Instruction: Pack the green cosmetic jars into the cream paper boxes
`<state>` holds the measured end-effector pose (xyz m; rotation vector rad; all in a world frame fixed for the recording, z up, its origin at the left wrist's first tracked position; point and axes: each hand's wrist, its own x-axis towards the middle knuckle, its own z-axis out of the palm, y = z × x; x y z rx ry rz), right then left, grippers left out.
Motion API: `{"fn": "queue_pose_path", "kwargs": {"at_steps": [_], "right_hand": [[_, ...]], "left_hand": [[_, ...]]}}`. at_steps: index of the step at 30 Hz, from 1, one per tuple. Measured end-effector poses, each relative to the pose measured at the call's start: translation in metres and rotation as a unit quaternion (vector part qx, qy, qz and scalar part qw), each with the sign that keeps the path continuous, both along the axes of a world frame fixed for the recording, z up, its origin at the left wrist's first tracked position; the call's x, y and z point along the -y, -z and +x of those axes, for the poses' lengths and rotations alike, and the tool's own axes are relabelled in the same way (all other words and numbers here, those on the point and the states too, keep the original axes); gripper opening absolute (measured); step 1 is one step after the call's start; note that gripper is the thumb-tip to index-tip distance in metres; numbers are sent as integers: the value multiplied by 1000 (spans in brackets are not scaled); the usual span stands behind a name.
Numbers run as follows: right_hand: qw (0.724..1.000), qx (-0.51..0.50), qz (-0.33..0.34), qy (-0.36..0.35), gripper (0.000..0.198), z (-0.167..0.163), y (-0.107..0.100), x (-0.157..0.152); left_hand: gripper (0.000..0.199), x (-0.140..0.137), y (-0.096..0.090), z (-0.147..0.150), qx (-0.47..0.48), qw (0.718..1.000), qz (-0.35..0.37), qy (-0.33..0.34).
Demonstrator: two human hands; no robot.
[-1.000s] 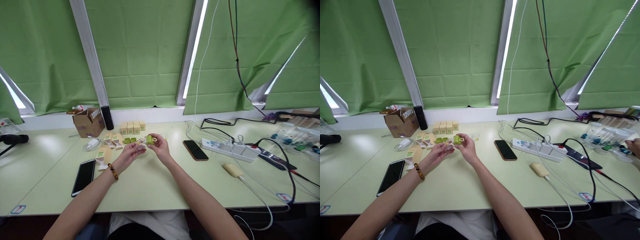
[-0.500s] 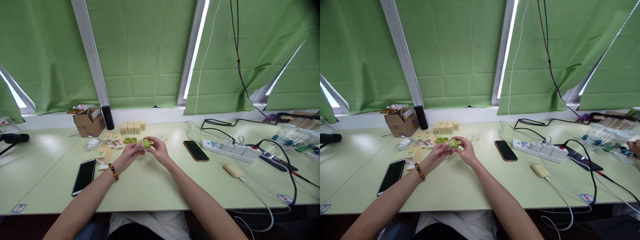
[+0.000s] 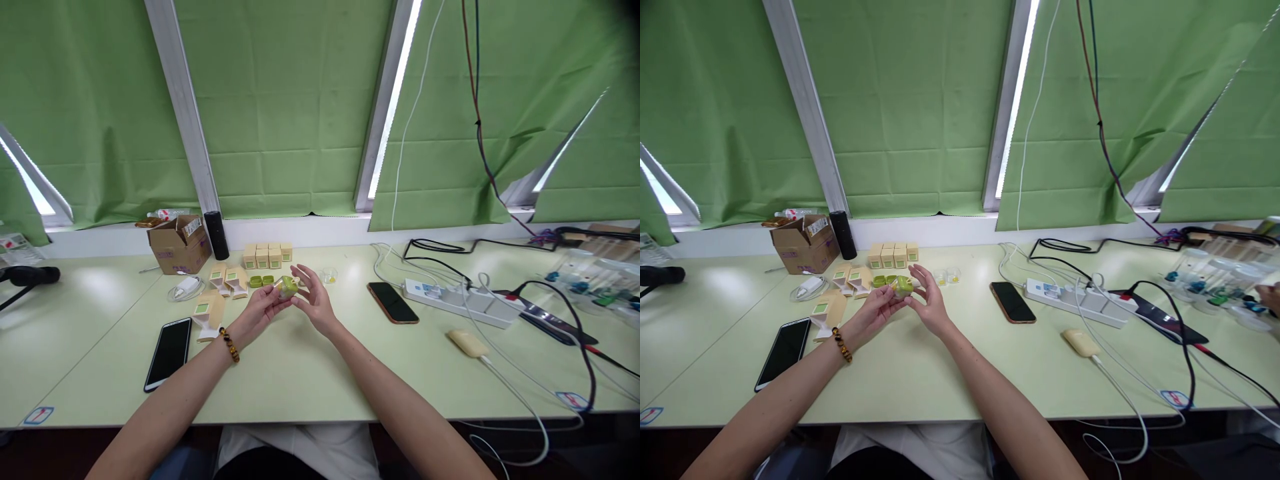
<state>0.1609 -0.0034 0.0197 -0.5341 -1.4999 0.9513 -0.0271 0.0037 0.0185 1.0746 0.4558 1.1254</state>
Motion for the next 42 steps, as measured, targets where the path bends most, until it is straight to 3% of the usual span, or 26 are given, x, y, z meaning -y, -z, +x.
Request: {"fn": "queue_pose_path", "kwargs": {"at_steps": [5, 8, 11, 14, 16, 21, 27, 32, 37, 42], "right_hand": [[983, 68, 81, 150, 62, -5, 7, 1], [969, 132, 133, 162, 53, -8, 11, 0], [969, 131, 134, 161, 44, -9, 11, -1], [982, 95, 87, 141, 38, -7, 8, -3], [990, 56, 42, 121, 37, -6, 6, -5], [999, 13, -8, 49, 41, -6, 9, -11], [998, -16, -31, -43, 43, -9, 12, -10], [997, -25, -47, -59, 52, -9, 12, -8], [996, -39, -71, -50, 60, -13, 12, -7], [994, -55, -86, -39, 54, -14, 9, -6]], "left_hand": [[39, 1, -2, 1, 9, 1000, -14, -8], [45, 2, 0, 4, -3, 1000, -20, -12], [54, 3, 3, 7, -19, 1000, -1, -10], [58, 2, 3, 6, -52, 997, 47, -38], [59, 0, 3, 4, -87, 986, 105, -100], [56, -4, 0, -3, -187, 925, 241, -227], [40, 0, -2, -5, -250, 866, 326, -284], [38, 2, 1, -6, -296, 809, 399, -314], [40, 0, 5, -6, -296, 805, 399, -325], [42, 2, 4, -6, -287, 815, 397, -310]]}}
